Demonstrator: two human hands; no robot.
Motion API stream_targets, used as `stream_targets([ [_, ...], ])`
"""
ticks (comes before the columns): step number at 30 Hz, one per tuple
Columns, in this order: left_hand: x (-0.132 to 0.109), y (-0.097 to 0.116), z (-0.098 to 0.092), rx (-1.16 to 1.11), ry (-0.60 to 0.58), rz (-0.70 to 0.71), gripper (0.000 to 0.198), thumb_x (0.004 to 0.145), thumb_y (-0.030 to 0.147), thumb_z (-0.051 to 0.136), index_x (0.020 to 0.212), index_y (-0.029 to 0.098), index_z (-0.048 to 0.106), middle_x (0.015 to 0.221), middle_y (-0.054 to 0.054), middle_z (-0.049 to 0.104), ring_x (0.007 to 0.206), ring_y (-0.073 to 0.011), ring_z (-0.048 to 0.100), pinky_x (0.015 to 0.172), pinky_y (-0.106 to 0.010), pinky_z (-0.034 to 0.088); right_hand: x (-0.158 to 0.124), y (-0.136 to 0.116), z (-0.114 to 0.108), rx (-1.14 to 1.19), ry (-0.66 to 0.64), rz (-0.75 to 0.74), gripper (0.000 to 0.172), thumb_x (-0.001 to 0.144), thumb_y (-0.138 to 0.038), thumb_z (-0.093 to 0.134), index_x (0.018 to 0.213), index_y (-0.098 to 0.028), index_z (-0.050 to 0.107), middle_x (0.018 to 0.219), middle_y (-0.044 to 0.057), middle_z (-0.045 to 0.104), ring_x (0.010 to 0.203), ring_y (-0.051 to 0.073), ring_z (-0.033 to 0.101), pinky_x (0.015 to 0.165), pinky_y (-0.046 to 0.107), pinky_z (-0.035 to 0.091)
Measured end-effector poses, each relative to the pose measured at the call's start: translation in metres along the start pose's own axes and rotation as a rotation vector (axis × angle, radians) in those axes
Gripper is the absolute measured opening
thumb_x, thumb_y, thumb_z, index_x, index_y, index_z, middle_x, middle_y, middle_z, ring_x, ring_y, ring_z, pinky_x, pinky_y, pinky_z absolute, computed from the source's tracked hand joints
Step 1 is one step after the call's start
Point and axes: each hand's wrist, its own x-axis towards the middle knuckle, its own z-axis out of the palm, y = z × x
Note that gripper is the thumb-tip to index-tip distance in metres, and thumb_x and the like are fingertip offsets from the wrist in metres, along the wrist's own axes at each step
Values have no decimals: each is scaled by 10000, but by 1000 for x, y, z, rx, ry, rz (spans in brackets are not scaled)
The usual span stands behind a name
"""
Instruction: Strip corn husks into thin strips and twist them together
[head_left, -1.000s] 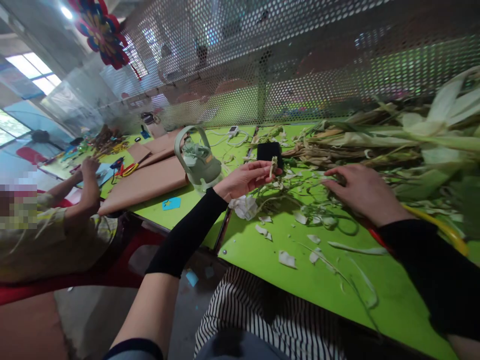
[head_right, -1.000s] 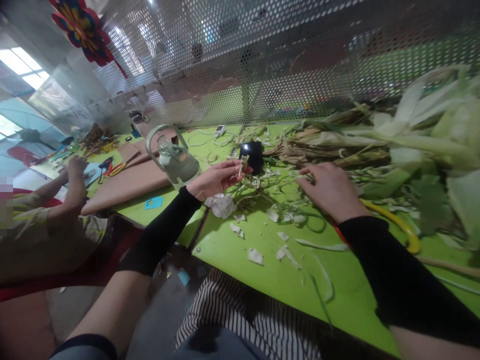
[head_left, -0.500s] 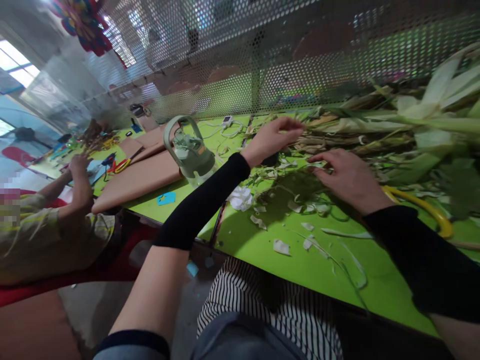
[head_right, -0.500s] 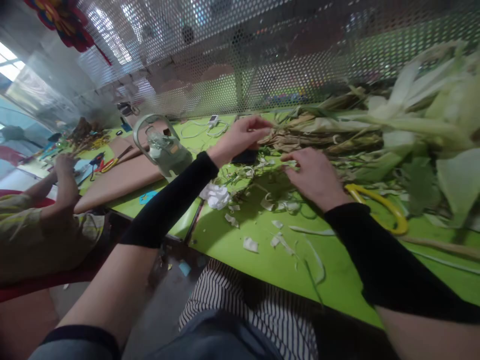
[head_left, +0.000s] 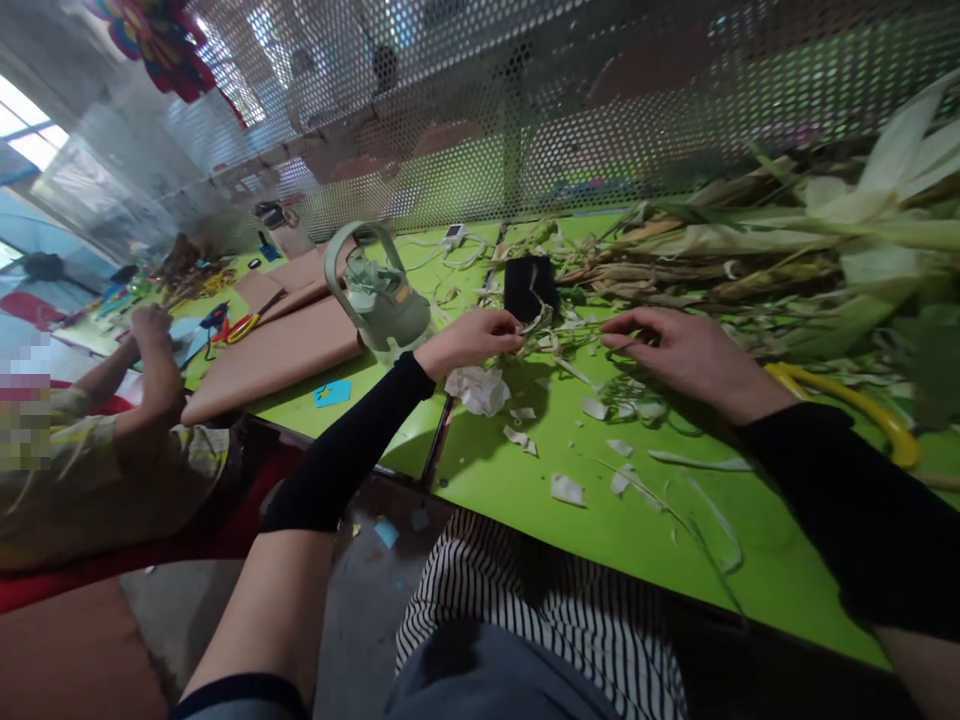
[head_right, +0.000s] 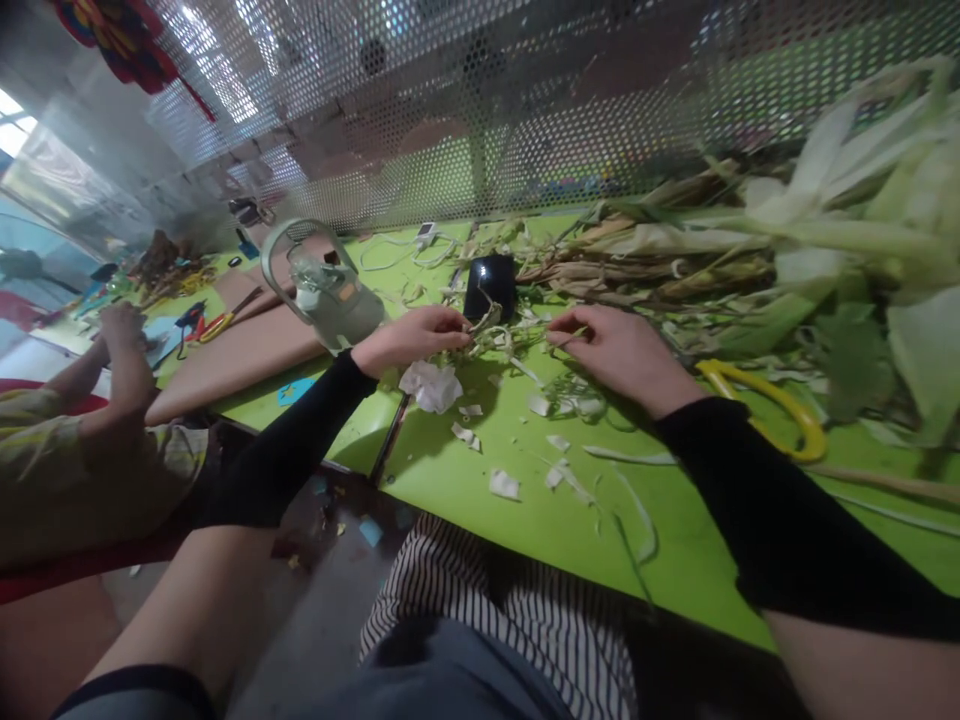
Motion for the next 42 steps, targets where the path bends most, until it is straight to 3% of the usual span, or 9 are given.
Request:
stream_targets([
  [5, 7, 0, -13, -87, 107, -43, 152, 923, 232, 567, 935, 137, 684, 784, 7, 615, 684, -105, 497, 666, -245, 374, -3, 4, -17, 134, -18, 151, 352, 802, -487, 597, 949, -197, 732, 897, 86, 764, 758, 238, 629, 696, 346, 431],
  [10, 48, 14, -15, -276, 280, -59, 110, 952, 149, 564, 861, 140, 626, 751, 13, 561, 670, -93, 483, 649, -228, 394, -6, 9, -30, 152, 20, 214, 316, 786, -435, 599, 939, -190, 729, 884, 79, 751, 754, 223, 608, 715, 353, 411],
  [15, 92, 48, -22, -719, 418, 24, 94, 1032, 140, 492, 1056, 142, 584, 1050, -53, 635, 878, -77, 551, 825, -206, 504, -6, 10, -32, 147, 53, 216, 326, 774, -446, 608, 928, -185, 729, 835, 71, 732, 732, 211, 577, 693, 348, 402],
  [17, 92, 55, -23, -716, 430, 34, 134, 1048, 184, 483, 1149, 163, 567, 1219, -73, 635, 984, -95, 572, 838, -203, 507, -6, 11, -32, 161, 63, 209, 342, 766, -450, 611, 944, -186, 735, 871, 80, 745, 743, 214, 587, 699, 351, 409],
  [22, 47, 36, -5, -99, 291, 179, 187, 991, 160, 489, 1070, 164, 658, 1129, -71, 715, 1040, -183, 634, 931, -314, 515, -4, 11, -37, 144, 87, 259, 365, 752, -464, 606, 960, -195, 739, 846, 79, 733, 688, 210, 565, 667, 351, 392],
  [27, -11, 6, 34, 499, 135, 32, 390, 952, 267, 619, 1305, 103, 595, 1371, -200, 629, 1200, -309, 621, 978, -417, 519, -5, 4, -35, 94, 26, 246, 457, 740, -633, 597, 900, -222, 718, 795, 73, 717, 669, 229, 573, 640, 357, 391],
  [31, -48, 6, 68, 581, -14, 74, 415, 1003, 351, 550, 1357, 136, 574, 1473, -182, 577, 1217, -314, 620, 959, -432, 552, -5, 3, -27, 49, -44, 230, 709, 699, -889, 489, 919, -251, 709, 745, 73, 701, 603, 236, 536, 598, 362, 370],
  [36, -93, 20, 98, 668, 60, 270, 372, 1062, 217, 358, 1367, 161, 563, 1527, -148, 543, 1205, -231, 621, 968, -359, 551, 0, 8, -22, 3, -65, 248, 861, 568, -1016, 409, 905, -279, 701, 807, 103, 729, 647, 282, 588, 609, 401, 393],
  [42, -103, 13, 90, 699, 136, 287, 390, 1064, 211, 364, 1427, 197, 507, 1492, -123, 590, 1300, -234, 584, 1050, -389, 523, 3, 2, -21, -25, -91, 301, 1007, 384, -1120, 310, 841, -304, 681, 802, 117, 734, 664, 311, 612, 608, 438, 410],
])
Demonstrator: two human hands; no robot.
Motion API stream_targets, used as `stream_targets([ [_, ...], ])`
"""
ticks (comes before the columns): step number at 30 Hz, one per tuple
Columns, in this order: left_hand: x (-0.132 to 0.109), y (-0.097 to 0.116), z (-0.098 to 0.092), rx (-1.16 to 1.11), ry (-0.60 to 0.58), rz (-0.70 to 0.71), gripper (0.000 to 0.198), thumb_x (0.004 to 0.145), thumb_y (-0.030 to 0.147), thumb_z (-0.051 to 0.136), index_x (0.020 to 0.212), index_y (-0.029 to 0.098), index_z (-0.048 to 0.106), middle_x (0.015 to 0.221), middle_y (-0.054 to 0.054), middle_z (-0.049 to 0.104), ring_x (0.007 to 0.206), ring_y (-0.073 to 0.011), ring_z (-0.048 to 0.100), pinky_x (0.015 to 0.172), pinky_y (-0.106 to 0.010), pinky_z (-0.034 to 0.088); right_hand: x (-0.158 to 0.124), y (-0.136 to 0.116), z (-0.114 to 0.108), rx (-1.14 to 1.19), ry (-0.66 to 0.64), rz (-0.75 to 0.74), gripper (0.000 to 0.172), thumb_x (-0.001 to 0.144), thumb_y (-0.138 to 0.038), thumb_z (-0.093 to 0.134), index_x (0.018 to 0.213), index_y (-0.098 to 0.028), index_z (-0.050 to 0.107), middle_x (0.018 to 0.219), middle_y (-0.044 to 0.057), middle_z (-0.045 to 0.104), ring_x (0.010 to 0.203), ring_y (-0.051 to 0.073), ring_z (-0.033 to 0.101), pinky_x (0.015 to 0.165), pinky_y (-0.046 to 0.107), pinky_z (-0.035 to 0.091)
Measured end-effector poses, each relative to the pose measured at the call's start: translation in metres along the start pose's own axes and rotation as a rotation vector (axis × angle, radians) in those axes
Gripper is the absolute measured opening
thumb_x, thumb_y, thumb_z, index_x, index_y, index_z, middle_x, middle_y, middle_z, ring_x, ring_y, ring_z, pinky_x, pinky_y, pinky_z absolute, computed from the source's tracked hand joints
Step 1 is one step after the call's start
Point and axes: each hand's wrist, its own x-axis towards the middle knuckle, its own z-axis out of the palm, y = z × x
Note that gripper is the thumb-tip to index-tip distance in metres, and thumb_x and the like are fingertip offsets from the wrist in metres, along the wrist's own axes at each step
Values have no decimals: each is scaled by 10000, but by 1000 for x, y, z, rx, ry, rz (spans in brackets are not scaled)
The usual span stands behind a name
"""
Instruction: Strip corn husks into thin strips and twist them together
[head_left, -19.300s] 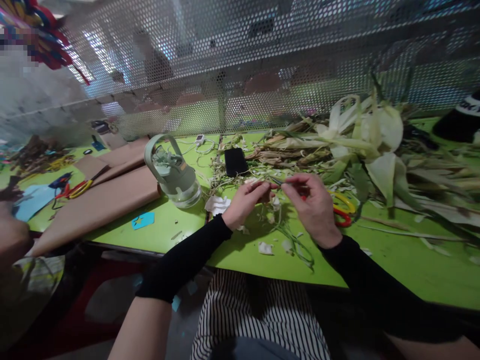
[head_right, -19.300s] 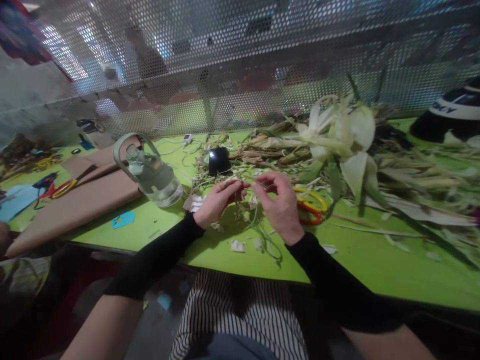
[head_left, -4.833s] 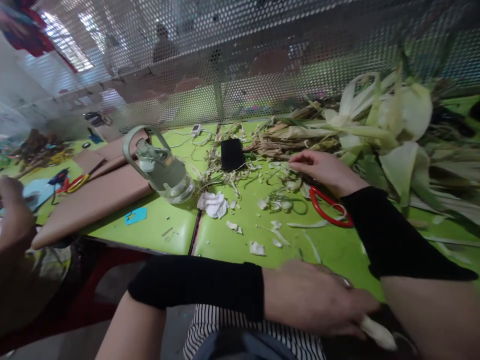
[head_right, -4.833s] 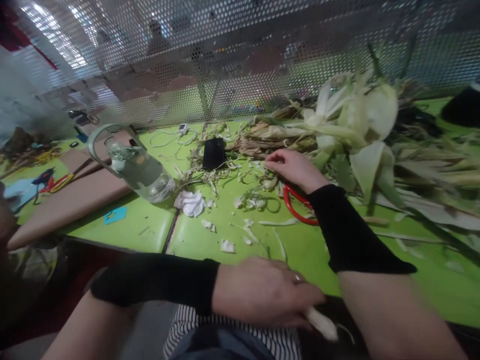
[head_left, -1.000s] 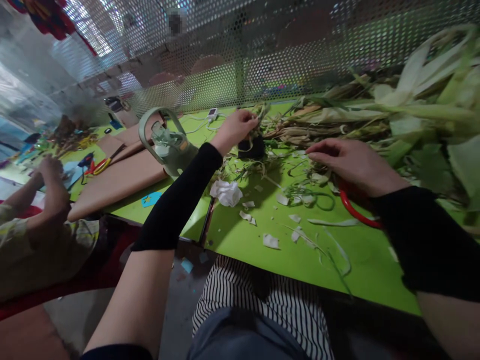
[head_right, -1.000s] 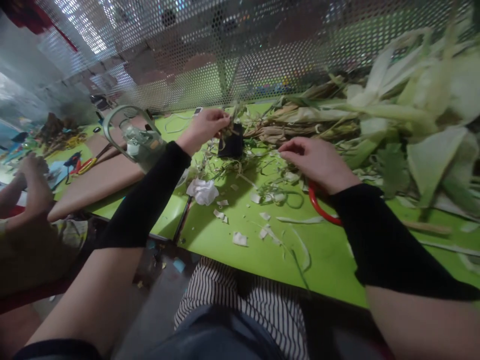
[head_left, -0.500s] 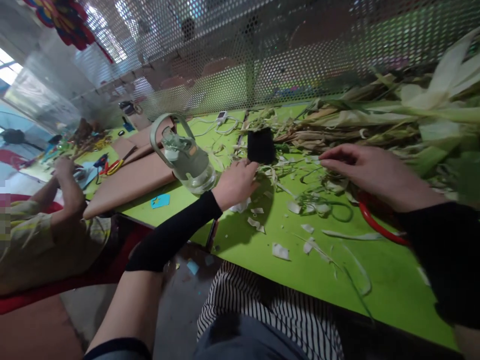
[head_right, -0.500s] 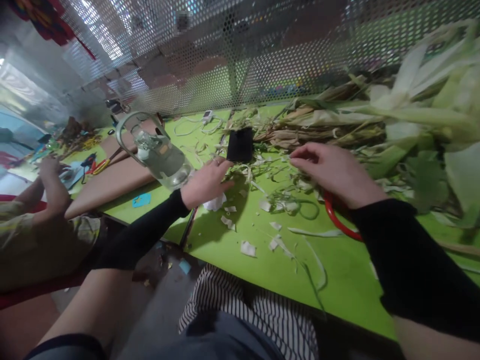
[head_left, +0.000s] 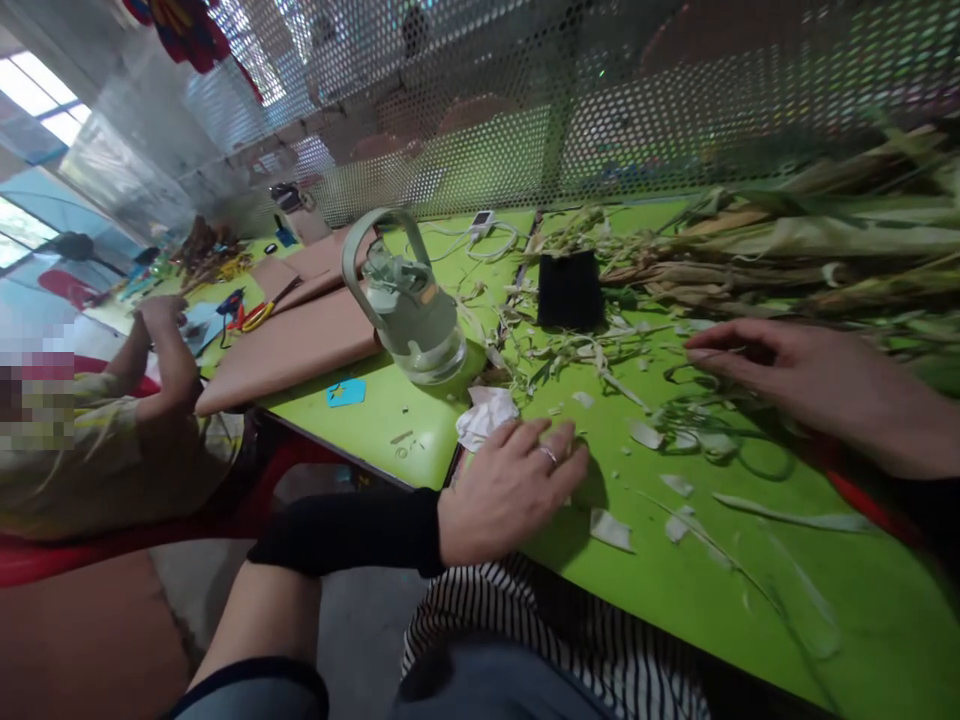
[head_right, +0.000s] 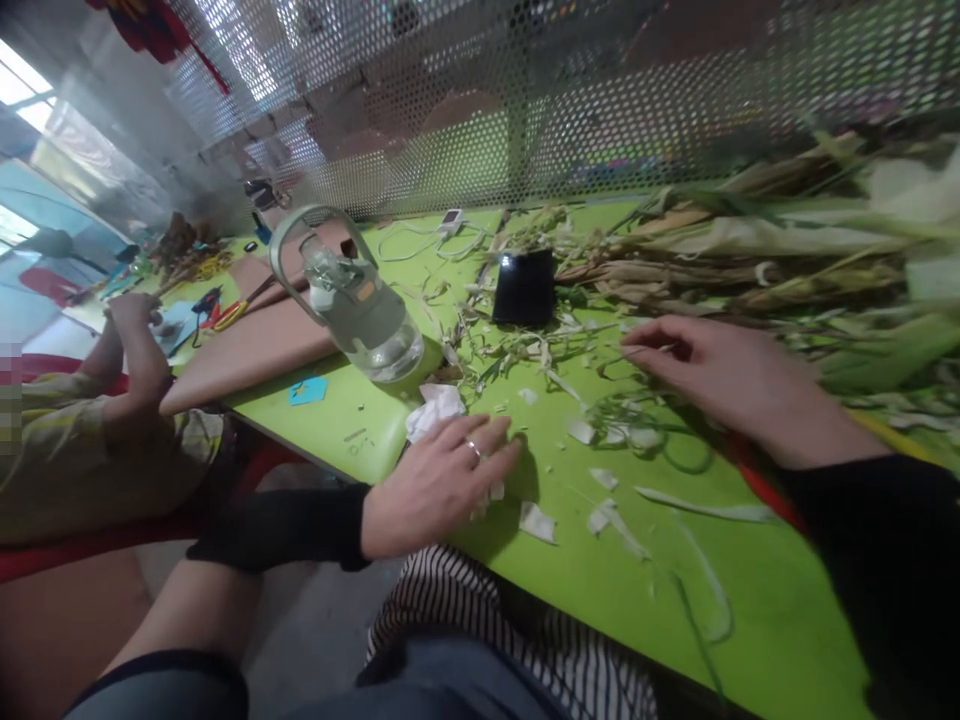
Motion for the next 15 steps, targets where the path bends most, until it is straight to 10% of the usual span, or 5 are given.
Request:
stream_targets([
  [6, 3, -52, 0, -12, -87, -283, 275, 1009, 96, 390, 1153, 138, 621, 1136, -126, 715, 1034, -229, 674, 947, -389, 556, -3, -11, 0, 49, -4, -48, 994, 291, -1154, 278, 728, -329, 621, 679, 90, 678, 619, 308, 579, 586, 431, 393],
  [15, -27, -86, -28, -326, 297, -515, 247, 1021, 187, 445, 1203, 198, 611, 1063, -73, 766, 898, -170, 706, 803, -294, 553, 6, 8, 8, 35, -24, -113, 913, 465, -1119, 337, 791, -329, 658, 654, 74, 644, 583, 274, 531, 585, 410, 371],
])
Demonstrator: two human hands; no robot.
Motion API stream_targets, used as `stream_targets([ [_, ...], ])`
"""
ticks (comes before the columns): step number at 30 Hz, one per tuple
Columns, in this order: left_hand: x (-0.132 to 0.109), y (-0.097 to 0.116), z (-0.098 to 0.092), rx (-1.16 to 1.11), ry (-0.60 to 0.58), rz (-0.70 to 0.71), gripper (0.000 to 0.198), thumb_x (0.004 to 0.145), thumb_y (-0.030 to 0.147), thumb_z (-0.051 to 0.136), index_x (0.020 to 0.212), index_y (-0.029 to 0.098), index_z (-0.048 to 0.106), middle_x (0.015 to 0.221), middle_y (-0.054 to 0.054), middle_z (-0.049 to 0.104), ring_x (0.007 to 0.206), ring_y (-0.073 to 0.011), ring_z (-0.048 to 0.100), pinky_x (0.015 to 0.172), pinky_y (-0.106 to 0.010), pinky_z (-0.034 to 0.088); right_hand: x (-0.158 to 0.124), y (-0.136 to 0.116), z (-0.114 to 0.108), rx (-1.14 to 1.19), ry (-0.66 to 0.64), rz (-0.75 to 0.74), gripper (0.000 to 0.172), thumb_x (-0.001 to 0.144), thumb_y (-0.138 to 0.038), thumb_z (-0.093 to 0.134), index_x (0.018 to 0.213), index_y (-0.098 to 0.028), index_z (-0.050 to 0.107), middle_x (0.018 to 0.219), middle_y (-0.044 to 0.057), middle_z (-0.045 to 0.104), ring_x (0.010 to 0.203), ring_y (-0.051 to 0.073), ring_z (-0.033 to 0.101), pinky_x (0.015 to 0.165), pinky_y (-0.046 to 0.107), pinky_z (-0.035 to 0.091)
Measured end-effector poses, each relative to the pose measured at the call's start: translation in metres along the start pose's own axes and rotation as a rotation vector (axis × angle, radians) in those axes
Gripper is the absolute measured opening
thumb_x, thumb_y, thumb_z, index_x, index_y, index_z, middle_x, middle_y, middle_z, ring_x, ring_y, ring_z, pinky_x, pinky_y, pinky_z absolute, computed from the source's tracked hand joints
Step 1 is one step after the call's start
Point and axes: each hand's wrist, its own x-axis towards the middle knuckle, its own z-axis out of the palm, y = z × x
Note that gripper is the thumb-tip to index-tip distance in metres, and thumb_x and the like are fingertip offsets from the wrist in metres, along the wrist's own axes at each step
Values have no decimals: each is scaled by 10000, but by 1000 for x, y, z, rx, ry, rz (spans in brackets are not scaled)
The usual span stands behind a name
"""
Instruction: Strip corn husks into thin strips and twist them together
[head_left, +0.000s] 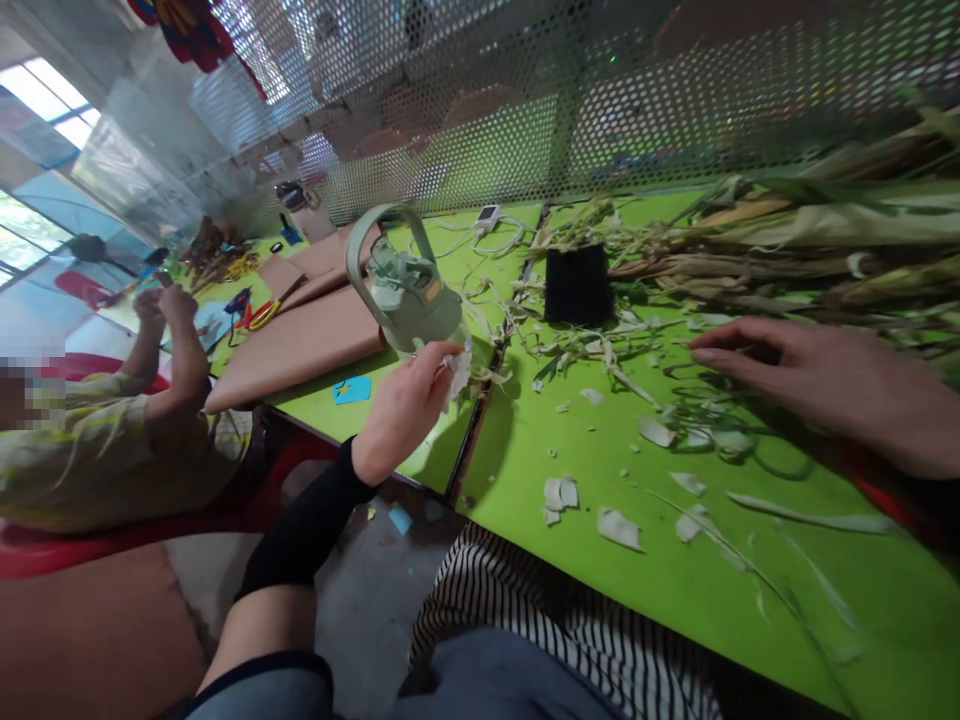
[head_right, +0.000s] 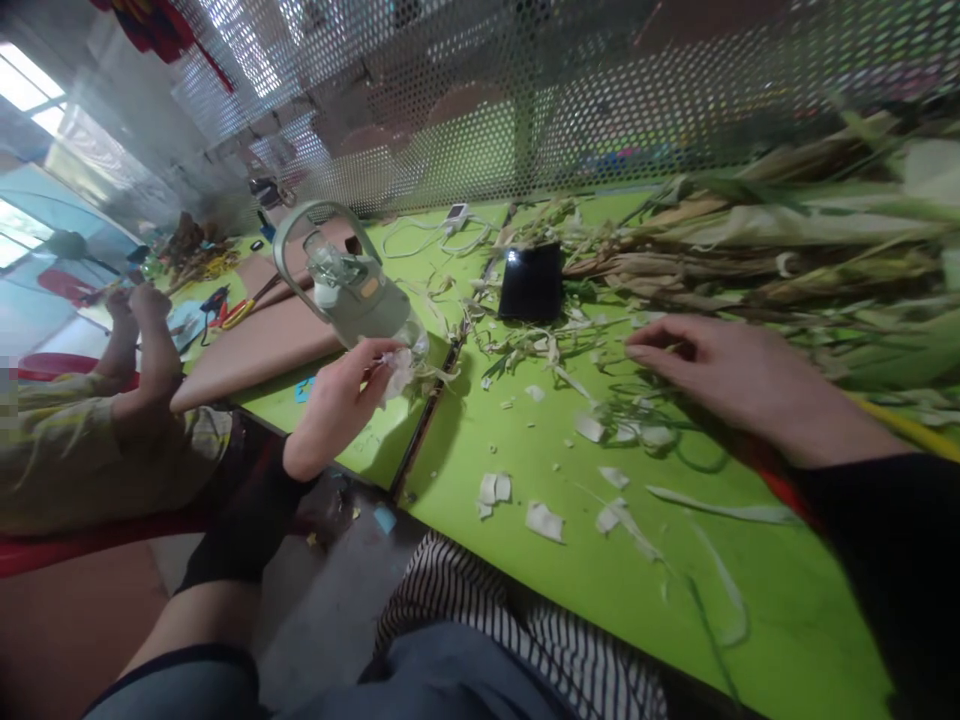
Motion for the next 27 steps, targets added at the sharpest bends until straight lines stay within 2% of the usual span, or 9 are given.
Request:
stream_targets([
  [4, 1, 0, -5, -19, 75, -24, 245, 1026, 205, 441, 1190, 205, 623, 1023, -57, 770, 908, -165, 708, 808, -275, 541, -3, 2, -5, -26, 3, 88, 872, 493, -1079, 371, 829, -331, 666, 715, 95, 691, 613, 298, 577, 584, 427, 384],
  [7, 5, 5, -4, -16, 82, 15, 264, 1037, 204, 415, 1197, 197, 625, 1048, -66, 768, 935, -166, 710, 825, -276, 540, -9, 1, -9, 21, 16, 77, 730, 596, -978, 472, 837, -318, 672, 808, 103, 734, 659, 299, 609, 605, 429, 410],
  [10, 11, 13, 2, 26, -2, 65, 286, 1040, 194, 391, 1210, 191, 622, 1098, -85, 762, 967, -186, 712, 847, -308, 551, -12, 4, -13, 38, 27, 61, 534, 730, -791, 554, 874, -294, 687, 821, 95, 737, 677, 293, 622, 629, 420, 434],
  [13, 20, 26, 11, 97, -171, 163, 301, 1000, 127, 401, 1183, 172, 635, 1159, -110, 751, 1044, -219, 705, 934, -372, 558, -5, 14, -16, -60, 112, 60, 355, 805, -536, 568, 961, -249, 705, 890, 119, 740, 762, 313, 662, 682, 424, 473],
  [16, 33, 47, 24, 115, -287, 291, 272, 975, 130, 456, 1171, 165, 642, 1228, -123, 730, 1132, -237, 680, 1038, -417, 532, 7, 30, -21, -300, 238, -24, 412, 817, -403, 558, 1114, -160, 708, 1056, 212, 732, 995, 386, 668, 829, 478, 507],
  [18, 45, 65, 35, 119, -334, 346, 232, 993, 200, 490, 1161, 164, 646, 1245, -127, 720, 1129, -243, 673, 1051, -422, 528, 15, 39, -23, -385, 213, -41, 488, 828, -391, 561, 1219, -120, 674, 1138, 243, 713, 1098, 406, 645, 914, 505, 505],
  [21, 73, 90, 58, 143, -375, 407, 265, 1009, 231, 484, 1202, 146, 645, 1306, -142, 690, 1203, -255, 642, 1091, -410, 500, 19, 45, -26, -404, 146, -22, 531, 828, -441, 569, 1235, -114, 662, 1155, 238, 692, 1085, 388, 656, 923, 485, 519],
  [23, 96, 101, 76, 173, -316, 388, 358, 1000, 261, 514, 1316, 123, 607, 1460, -194, 591, 1344, -314, 566, 1136, -453, 467, 18, 43, -27, -410, 108, -27, 490, 815, -484, 577, 1135, -128, 680, 1122, 227, 681, 1031, 373, 669, 910, 469, 523],
  [27, 140, 102, 105, 170, -203, 72, 820, 927, 451, 649, 1626, 205, 296, 1740, -230, 163, 1543, -495, 316, 1178, -638, 380, 12, 39, -29, -431, 83, 16, 265, 785, -453, 569, 879, -208, 605, 1055, 193, 679, 931, 353, 668, 821, 442, 507],
])
